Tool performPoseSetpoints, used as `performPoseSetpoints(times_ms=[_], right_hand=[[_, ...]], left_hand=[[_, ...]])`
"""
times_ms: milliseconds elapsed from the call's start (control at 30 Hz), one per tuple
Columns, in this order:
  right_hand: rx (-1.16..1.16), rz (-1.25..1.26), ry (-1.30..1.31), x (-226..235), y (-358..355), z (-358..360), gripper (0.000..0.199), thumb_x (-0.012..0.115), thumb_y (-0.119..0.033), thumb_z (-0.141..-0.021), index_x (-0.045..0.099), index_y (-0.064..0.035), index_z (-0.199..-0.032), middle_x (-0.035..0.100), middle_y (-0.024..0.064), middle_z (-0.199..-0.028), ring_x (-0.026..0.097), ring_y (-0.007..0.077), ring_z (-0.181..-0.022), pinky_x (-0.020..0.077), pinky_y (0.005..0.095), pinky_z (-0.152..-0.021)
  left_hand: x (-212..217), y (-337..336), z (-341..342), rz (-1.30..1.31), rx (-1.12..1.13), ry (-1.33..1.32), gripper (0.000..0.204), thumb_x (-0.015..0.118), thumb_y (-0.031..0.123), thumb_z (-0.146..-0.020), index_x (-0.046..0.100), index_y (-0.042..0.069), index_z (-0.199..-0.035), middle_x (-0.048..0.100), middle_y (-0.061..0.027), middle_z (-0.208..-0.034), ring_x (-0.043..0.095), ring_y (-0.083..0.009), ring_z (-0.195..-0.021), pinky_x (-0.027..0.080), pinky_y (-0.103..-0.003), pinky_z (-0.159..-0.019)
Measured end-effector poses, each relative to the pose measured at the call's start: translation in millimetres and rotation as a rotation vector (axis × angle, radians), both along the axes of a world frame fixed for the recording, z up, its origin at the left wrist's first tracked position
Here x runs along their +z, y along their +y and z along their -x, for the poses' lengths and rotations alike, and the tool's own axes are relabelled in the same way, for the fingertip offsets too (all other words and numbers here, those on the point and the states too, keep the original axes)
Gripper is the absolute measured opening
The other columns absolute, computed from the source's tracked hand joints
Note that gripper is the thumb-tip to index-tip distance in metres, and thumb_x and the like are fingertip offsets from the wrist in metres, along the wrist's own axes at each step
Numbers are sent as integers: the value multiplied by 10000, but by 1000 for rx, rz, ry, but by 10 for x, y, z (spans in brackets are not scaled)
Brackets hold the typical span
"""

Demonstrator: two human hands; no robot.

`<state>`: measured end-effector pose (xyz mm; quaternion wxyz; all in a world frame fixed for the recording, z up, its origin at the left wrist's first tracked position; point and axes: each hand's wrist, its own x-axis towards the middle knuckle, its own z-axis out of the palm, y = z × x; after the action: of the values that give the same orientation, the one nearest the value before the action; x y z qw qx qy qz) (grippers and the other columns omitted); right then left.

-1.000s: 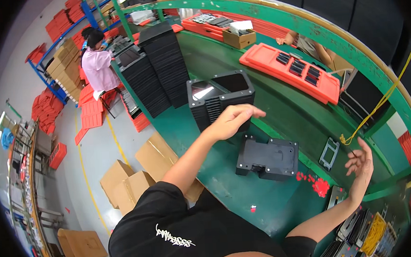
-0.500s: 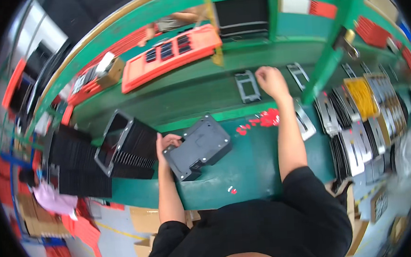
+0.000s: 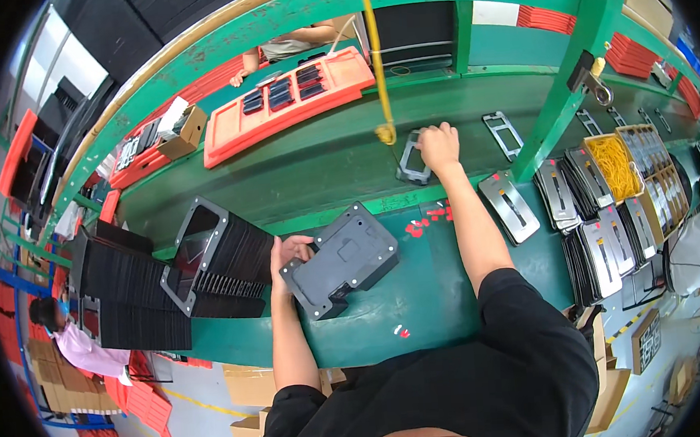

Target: Assembling electronic screen components into frames and packing them into boxes on a factory production line.

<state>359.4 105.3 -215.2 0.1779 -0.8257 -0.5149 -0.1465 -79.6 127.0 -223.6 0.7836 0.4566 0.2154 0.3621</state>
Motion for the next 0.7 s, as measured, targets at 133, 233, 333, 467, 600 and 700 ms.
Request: performPoseSetpoints(times_ms=[133, 233, 333, 467, 600, 700], right_hand=[[-113, -17, 177, 267, -160, -85, 177, 785, -279, -812, 772, -108, -856, 752, 113, -878, 692, 331, -922, 529, 465, -849], [44, -55, 422, 689, -281, 206, 218, 782, -272, -826, 749, -56, -822, 742, 137, -794, 704, 331, -777, 553, 460, -758], [343, -3, 657, 1298, -579, 915, 241, 779, -237, -831, 719, -7, -796, 730, 153, -740, 699, 318, -653, 564, 442, -673], [593, 73, 394, 1366, -868, 1777, 210, 804, -204, -796, 709, -16, -786, 712, 147, -722, 671, 316, -688, 541, 443, -698], [612, 49, 201, 1375, -1090, 2109, 218, 828, -215, -767, 699, -39, -770, 700, 121, -711, 649, 318, -760, 509, 436, -769], [685, 113, 270, 1369, -1185, 2181, 232, 833, -228, -765, 690, -47, -782, 702, 112, -756, 635, 323, -822, 487, 436, -811]], left_hand=[[-57, 53, -14, 32, -53, -24, 750, 283, 581, -1070, 666, -61, -1134, 528, -38, -684, 575, -186, -705, 482, -306, -653], [-58, 71, 15, -2, -26, -9, 747, 275, 575, -1074, 671, -54, -1142, 526, -30, -684, 570, -179, -711, 486, -308, -672], [77, -1, 5, -21, 36, 87, 750, 284, 583, -1067, 676, -53, -1137, 540, -24, -696, 563, -170, -710, 479, -302, -692], [124, -9, -45, -40, 44, 114, 758, 288, 600, -1059, 681, -46, -1119, 548, -4, -702, 553, -140, -703, 459, -280, -690], [122, -22, -45, -37, 76, 179, 774, 273, 610, -1059, 677, -47, -1117, 520, 24, -684, 529, -109, -669, 443, -259, -669], [87, -13, -45, -27, 72, 179, 768, 289, 608, -1056, 677, -52, -1119, 519, 33, -684, 523, -97, -657, 438, -251, -662]])
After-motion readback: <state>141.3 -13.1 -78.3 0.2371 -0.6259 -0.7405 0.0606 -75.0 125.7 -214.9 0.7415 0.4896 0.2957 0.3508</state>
